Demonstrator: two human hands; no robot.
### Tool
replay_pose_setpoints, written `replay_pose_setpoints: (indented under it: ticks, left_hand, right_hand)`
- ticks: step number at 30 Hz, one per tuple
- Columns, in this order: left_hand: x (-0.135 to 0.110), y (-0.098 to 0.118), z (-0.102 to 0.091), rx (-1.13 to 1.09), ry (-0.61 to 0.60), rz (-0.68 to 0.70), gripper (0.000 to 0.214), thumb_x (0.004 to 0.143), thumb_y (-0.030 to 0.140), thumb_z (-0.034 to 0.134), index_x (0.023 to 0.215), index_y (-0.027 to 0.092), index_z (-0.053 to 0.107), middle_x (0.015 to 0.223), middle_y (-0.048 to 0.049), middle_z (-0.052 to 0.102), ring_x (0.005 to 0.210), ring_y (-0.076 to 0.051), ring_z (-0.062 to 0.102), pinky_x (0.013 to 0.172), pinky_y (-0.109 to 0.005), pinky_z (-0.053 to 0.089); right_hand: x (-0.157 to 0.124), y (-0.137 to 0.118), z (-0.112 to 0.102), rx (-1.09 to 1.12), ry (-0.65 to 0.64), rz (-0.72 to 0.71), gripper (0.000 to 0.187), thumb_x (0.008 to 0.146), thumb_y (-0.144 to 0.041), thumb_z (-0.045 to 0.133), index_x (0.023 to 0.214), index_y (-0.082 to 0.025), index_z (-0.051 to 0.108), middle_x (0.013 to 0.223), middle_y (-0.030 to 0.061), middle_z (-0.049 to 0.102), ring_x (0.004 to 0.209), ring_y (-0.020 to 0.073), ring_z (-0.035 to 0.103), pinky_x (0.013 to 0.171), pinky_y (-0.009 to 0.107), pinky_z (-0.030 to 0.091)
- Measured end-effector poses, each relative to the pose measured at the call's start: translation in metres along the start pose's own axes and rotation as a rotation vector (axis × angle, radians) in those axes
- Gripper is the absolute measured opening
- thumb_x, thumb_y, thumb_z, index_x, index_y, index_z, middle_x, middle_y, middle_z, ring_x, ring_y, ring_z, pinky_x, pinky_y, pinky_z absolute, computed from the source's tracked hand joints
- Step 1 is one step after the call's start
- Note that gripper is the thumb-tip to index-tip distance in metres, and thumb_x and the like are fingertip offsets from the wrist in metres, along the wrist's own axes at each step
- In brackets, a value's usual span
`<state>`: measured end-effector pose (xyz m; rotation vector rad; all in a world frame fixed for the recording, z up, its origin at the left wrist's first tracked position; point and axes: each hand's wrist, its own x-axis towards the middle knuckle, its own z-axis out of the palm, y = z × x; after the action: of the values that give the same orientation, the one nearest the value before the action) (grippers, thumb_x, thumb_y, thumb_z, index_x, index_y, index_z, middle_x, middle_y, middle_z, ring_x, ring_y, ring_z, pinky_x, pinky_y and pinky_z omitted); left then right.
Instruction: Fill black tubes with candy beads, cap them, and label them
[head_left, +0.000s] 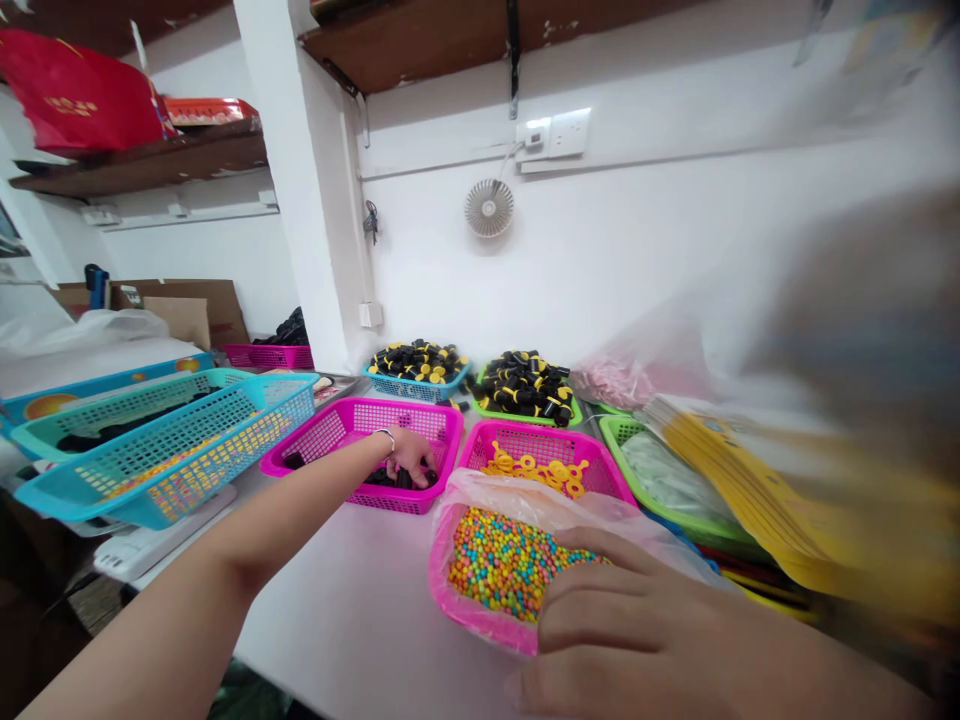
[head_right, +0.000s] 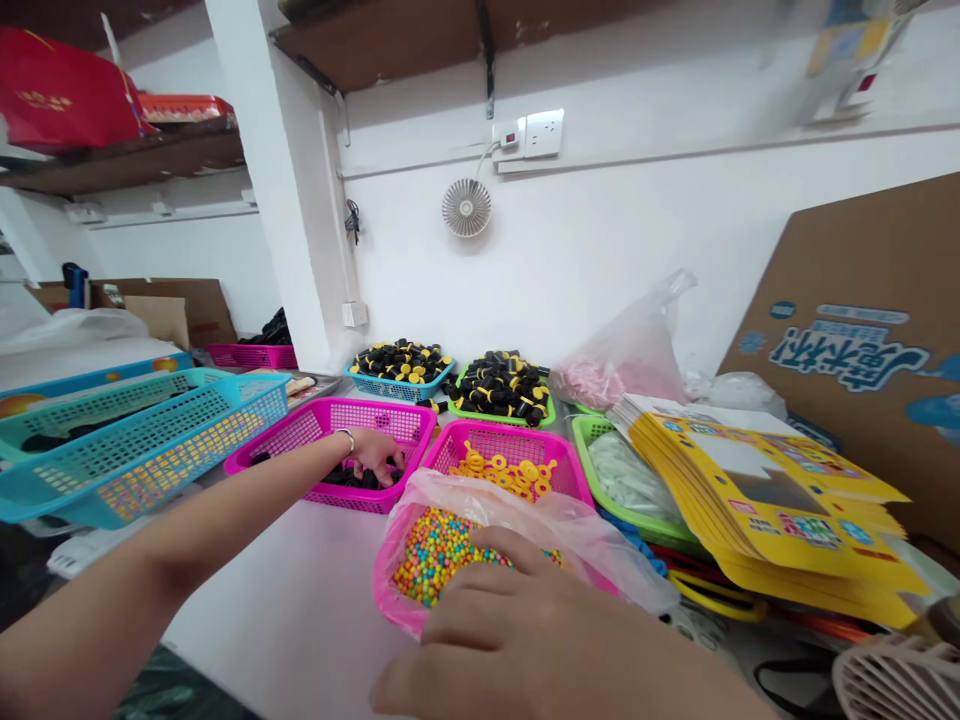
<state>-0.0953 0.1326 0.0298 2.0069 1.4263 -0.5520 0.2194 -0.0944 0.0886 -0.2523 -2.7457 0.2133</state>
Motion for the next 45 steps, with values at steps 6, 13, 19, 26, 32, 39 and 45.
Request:
replay_pose_setpoints:
  ticks: [6,13,19,26,32,39,45]
  left_hand:
    - [-0.004,0.001,-0.002,-0.125,0.046,0.03,0.031,0.094,0.031,0.061,0.121,0.015,0.059,0.115,-0.0091,0.063,0.093,-0.02,0.065,0.077,-0.037,0.059]
    - [-0.064,0.019,-0.018,-0.412,0.469,0.315,0.038,0.096,0.036,0.057,0.127,0.015,0.056,0.109,-0.0088,0.066,0.08,-0.017,0.065,0.069,-0.032,0.056]
    - [-0.126,0.102,0.02,-0.526,0.955,0.595,0.039,0.096,0.034,0.051,0.134,0.029,0.056,0.137,-0.0071,0.05,0.129,-0.024,0.046,0.107,-0.038,0.042]
    - [-0.156,0.147,0.07,-0.255,1.356,0.681,0.036,0.089,0.013,0.058,0.119,0.03,0.067,0.138,-0.008,0.027,0.141,-0.029,0.027,0.111,-0.044,0.042]
    - [-0.167,0.136,0.083,-0.087,1.507,0.726,0.045,0.09,0.01,0.054,0.126,0.038,0.061,0.139,-0.0044,0.026,0.135,-0.028,0.031,0.105,-0.04,0.049]
    - [-0.168,0.129,0.069,-0.328,1.386,0.729,0.043,0.09,0.03,0.064,0.132,0.04,0.057,0.137,-0.0052,0.039,0.141,-0.029,0.027,0.112,-0.044,0.043]
    - [-0.162,0.136,0.065,-0.473,1.238,0.719,0.037,0.09,0.025,0.064,0.124,0.039,0.064,0.137,-0.0044,0.038,0.144,-0.025,0.026,0.111,-0.036,0.043]
  right_hand:
    - [-0.001,0.002,0.002,0.01,0.003,0.02,0.028,0.098,-0.028,0.052,0.125,-0.034,0.058,0.104,-0.0018,0.073,0.103,0.0152,0.067,0.117,0.033,0.03]
    - [0.006,-0.012,-0.018,0.008,0.177,0.102,0.026,0.094,-0.031,0.058,0.119,-0.033,0.064,0.1,0.0003,0.075,0.097,0.0185,0.069,0.103,0.031,0.047]
    - [0.046,-0.001,-0.013,0.369,0.699,0.762,0.057,0.091,-0.061,0.052,0.139,-0.03,0.043,0.084,0.0013,0.069,0.07,0.0182,0.068,0.063,0.031,0.056]
    - [0.066,0.021,-0.001,0.618,0.712,0.783,0.053,0.091,-0.068,0.045,0.098,-0.019,0.062,0.064,-0.0006,0.06,0.058,0.0135,0.059,0.055,0.025,0.048]
    - [0.068,0.016,0.008,0.922,0.754,0.552,0.031,0.092,-0.052,0.06,0.104,-0.026,0.07,0.094,0.0022,0.072,0.087,0.0141,0.067,0.075,0.023,0.054]
    - [0.062,0.016,0.003,0.899,1.164,0.428,0.024,0.087,-0.034,0.065,0.11,-0.028,0.068,0.095,0.002,0.074,0.094,0.0195,0.071,0.089,0.032,0.057]
    - [0.068,-0.001,0.019,0.603,0.707,0.702,0.023,0.098,-0.038,0.048,0.121,-0.036,0.051,0.098,0.0005,0.062,0.077,0.0143,0.065,0.065,0.026,0.055]
